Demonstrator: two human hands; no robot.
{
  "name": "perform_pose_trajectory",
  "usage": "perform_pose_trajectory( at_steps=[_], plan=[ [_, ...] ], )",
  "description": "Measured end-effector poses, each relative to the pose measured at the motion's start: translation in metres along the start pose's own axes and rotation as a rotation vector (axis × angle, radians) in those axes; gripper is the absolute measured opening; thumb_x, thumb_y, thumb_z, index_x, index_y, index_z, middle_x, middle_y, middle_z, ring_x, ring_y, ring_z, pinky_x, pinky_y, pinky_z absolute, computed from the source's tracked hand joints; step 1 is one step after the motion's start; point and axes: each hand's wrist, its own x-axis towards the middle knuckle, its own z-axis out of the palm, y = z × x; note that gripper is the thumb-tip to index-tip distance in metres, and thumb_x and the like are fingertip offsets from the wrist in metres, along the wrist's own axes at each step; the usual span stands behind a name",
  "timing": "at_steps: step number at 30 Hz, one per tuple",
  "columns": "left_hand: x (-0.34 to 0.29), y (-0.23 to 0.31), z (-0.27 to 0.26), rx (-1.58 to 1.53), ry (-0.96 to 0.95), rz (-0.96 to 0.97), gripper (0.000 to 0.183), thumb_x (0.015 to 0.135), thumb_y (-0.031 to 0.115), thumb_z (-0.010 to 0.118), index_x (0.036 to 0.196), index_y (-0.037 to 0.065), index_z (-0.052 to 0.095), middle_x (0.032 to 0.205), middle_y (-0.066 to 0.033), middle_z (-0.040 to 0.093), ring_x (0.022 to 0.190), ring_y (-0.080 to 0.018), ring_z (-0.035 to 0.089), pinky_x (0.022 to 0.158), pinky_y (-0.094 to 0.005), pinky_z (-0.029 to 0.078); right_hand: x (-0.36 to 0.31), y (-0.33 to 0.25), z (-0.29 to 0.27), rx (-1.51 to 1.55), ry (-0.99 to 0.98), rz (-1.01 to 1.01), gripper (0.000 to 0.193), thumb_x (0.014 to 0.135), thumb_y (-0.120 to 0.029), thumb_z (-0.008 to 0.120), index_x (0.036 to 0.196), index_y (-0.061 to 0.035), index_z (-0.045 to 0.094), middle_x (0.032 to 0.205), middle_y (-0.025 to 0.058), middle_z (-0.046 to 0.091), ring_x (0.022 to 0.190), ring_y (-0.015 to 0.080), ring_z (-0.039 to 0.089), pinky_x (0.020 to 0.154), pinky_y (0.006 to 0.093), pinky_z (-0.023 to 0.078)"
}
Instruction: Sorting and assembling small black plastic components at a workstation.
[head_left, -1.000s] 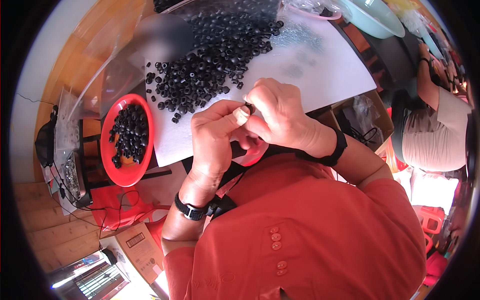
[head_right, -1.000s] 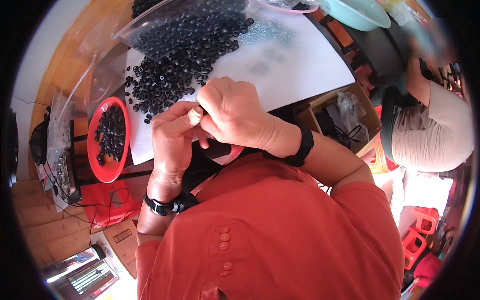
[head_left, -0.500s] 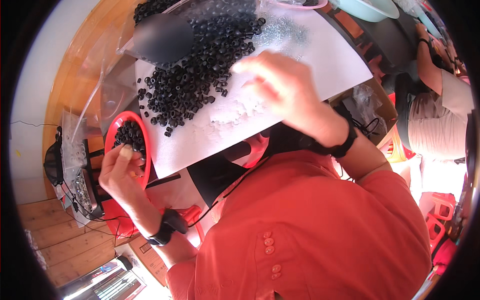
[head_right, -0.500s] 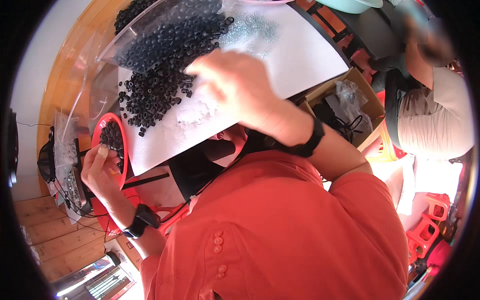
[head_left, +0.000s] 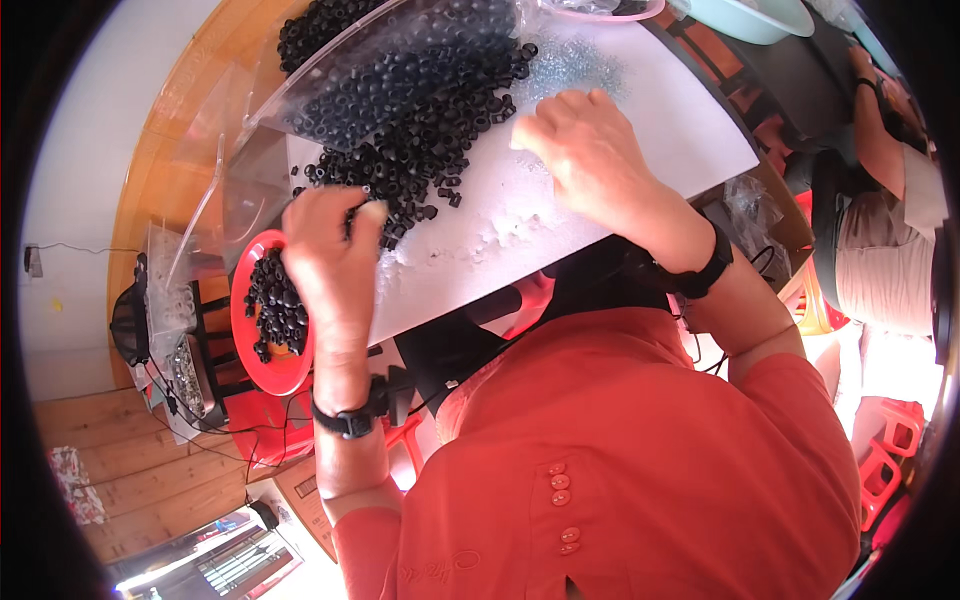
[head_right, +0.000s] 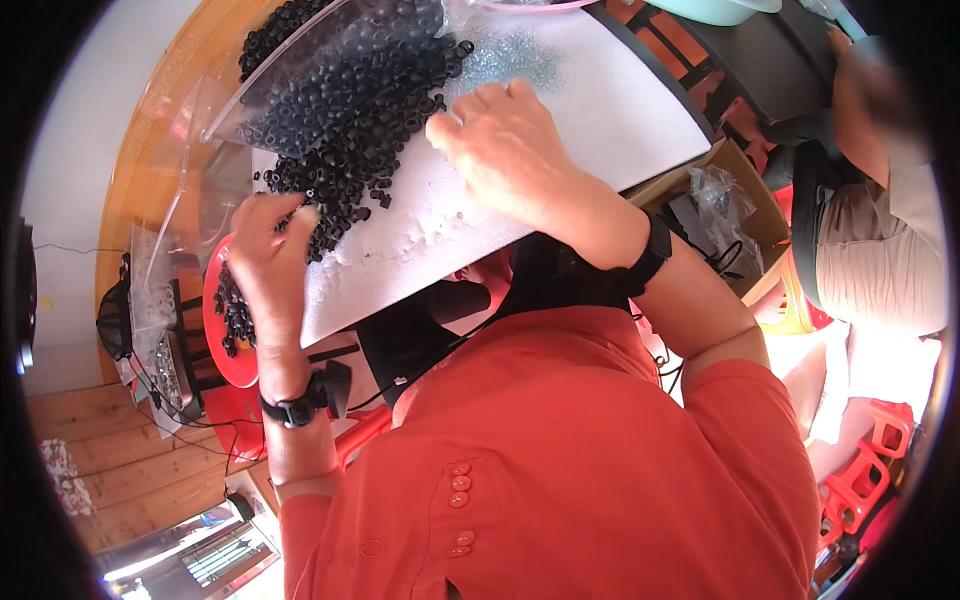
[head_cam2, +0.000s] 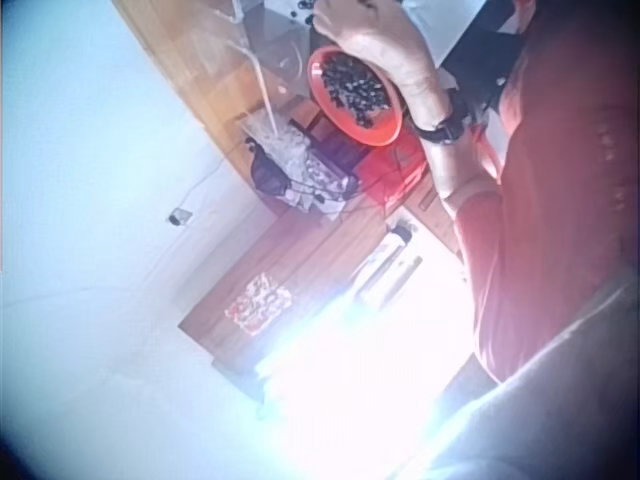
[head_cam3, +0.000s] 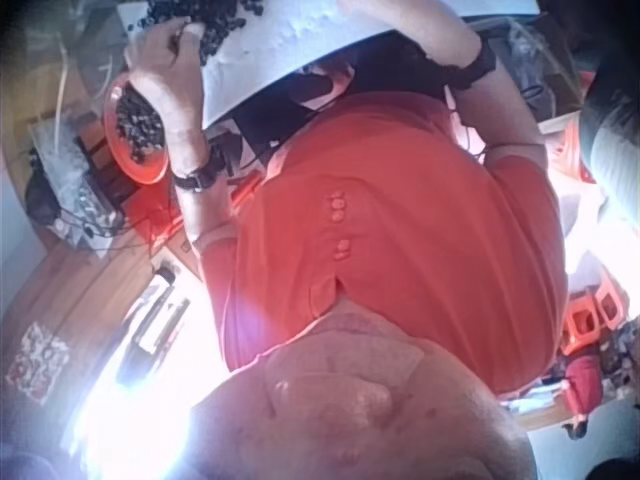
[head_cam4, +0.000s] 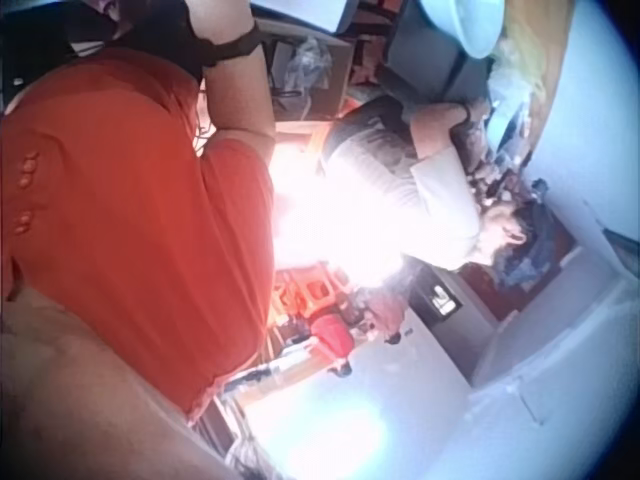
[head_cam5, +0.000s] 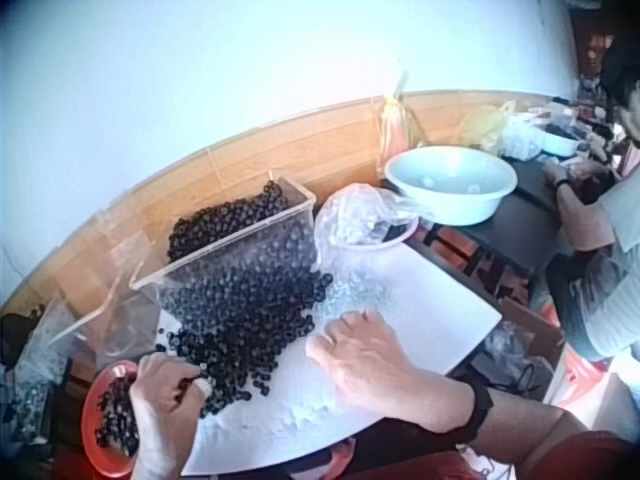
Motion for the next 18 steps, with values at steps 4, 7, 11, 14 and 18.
perform_pose_trajectory(
  at_steps=[4, 7, 11, 14, 18],
  plan=[
    [0.029, 0.028, 0.039, 0.089, -0.045, 0.265, 0.012, 0.075, 0.001, 0.068, 0.086, 0.004, 0.068, 0.086, -0.0093, 0.061, 0.086, -0.0299, 0.057, 0.075, -0.0398, 0.049, 0.006, 0.007, 0.001, 0.016, 0.137, 0.071, 0.022, 0.073, -0.006, 0.064, 0.095, -0.0084, 0.064, 0.086, 0.0055, 0.065, 0.087, 0.0257, 0.06, 0.078, 0.0404, 0.04],
    [0.041, 0.02, 0.059, 0.185, -0.092, 0.304, 0.009, 0.074, 0.004, 0.068, 0.083, 0.004, 0.067, 0.087, -0.0093, 0.061, 0.087, -0.0302, 0.058, 0.073, -0.04, 0.051, 0.005, 0.002, -0.002, 0.033, 0.202, 0.017, 0.02, 0.073, -0.006, 0.064, 0.093, -0.0098, 0.064, 0.086, 0.0042, 0.065, 0.087, 0.0249, 0.06, 0.077, 0.0399, 0.04],
    [0.049, 0.012, 0.068, 0.215, -0.177, 0.26, 0.007, 0.075, 0.008, 0.069, 0.079, 0.005, 0.063, 0.086, -0.0095, 0.062, 0.085, -0.0311, 0.06, 0.07, -0.0423, 0.052, 0.007, -0.013, -0.002, 0.112, 0.104, -0.024, 0.017, 0.074, -0.007, 0.064, 0.091, -0.011, 0.065, 0.087, 0.0023, 0.066, 0.088, 0.024, 0.06, 0.077, 0.0394, 0.04],
    [0.052, 0.01, 0.068, 0.11, -0.211, 0.171, 0.008, 0.077, 0.01, 0.068, 0.081, 0.003, 0.065, 0.083, -0.0106, 0.064, 0.081, -0.0323, 0.062, 0.072, -0.0421, 0.05, 0.009, -0.019, 0.003, 0.026, -0.01, -0.069, 0.01, 0.077, -0.01, 0.062, 0.086, -0.0117, 0.067, 0.085, 0.0007, 0.066, 0.088, 0.0227, 0.06, 0.076, 0.0395, 0.04],
    [0.052, 0.013, 0.067, 0.085, -0.215, 0.072, 0.008, 0.076, 0.008, 0.066, 0.081, 0.002, 0.065, 0.081, -0.0127, 0.064, 0.078, -0.0336, 0.063, 0.072, -0.0419, 0.051, 0.015, -0.021, 0.003, 0.005, -0.028, -0.042, 0.009, 0.078, -0.011, 0.063, 0.084, -0.0104, 0.068, 0.083, 0.0025, 0.065, 0.088, 0.0226, 0.06, 0.076, 0.0392, 0.04]
  ],
)
